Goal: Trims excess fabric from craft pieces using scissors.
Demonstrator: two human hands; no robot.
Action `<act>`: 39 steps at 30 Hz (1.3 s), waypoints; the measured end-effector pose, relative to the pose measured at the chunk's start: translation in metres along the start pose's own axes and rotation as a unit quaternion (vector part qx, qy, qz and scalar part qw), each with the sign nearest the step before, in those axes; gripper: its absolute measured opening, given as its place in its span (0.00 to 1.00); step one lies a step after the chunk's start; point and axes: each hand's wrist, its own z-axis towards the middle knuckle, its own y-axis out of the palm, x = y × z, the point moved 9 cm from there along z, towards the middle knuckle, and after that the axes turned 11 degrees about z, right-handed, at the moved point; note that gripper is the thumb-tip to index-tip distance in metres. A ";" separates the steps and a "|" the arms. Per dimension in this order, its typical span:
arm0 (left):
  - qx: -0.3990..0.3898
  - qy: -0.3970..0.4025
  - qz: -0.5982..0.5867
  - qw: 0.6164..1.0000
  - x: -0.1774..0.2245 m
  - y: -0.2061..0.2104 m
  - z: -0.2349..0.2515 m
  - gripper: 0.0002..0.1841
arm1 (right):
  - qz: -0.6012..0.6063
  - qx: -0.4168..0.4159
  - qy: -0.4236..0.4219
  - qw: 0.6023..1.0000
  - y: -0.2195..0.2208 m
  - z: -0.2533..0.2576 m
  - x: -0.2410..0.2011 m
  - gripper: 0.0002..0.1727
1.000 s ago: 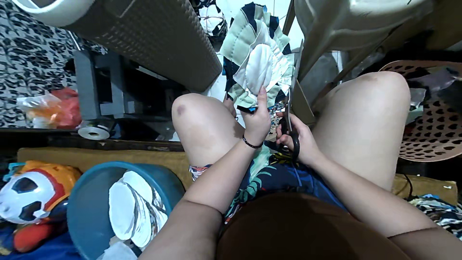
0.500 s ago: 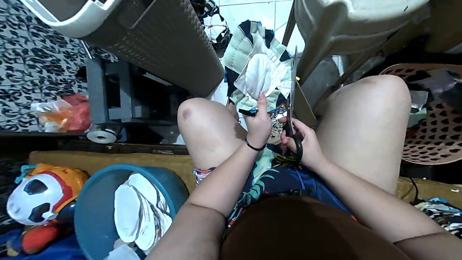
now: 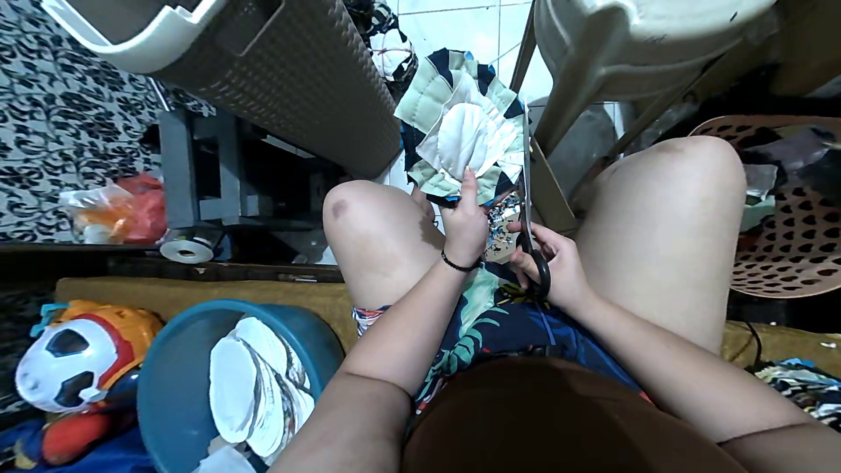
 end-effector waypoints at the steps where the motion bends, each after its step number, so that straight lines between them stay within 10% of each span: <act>1: 0.001 -0.001 -0.001 1.000 0.000 0.000 0.000 0.11 | 0.000 0.000 -0.003 1.000 0.000 -0.001 0.000 0.26; 15: -0.015 0.005 0.040 0.999 0.000 -0.008 -0.007 0.13 | -0.028 -0.072 0.025 0.997 -0.002 0.012 0.005 0.55; 39: -0.030 0.031 0.053 0.998 0.006 -0.011 -0.012 0.12 | 0.044 -0.076 0.054 0.995 0.008 0.010 0.009 0.30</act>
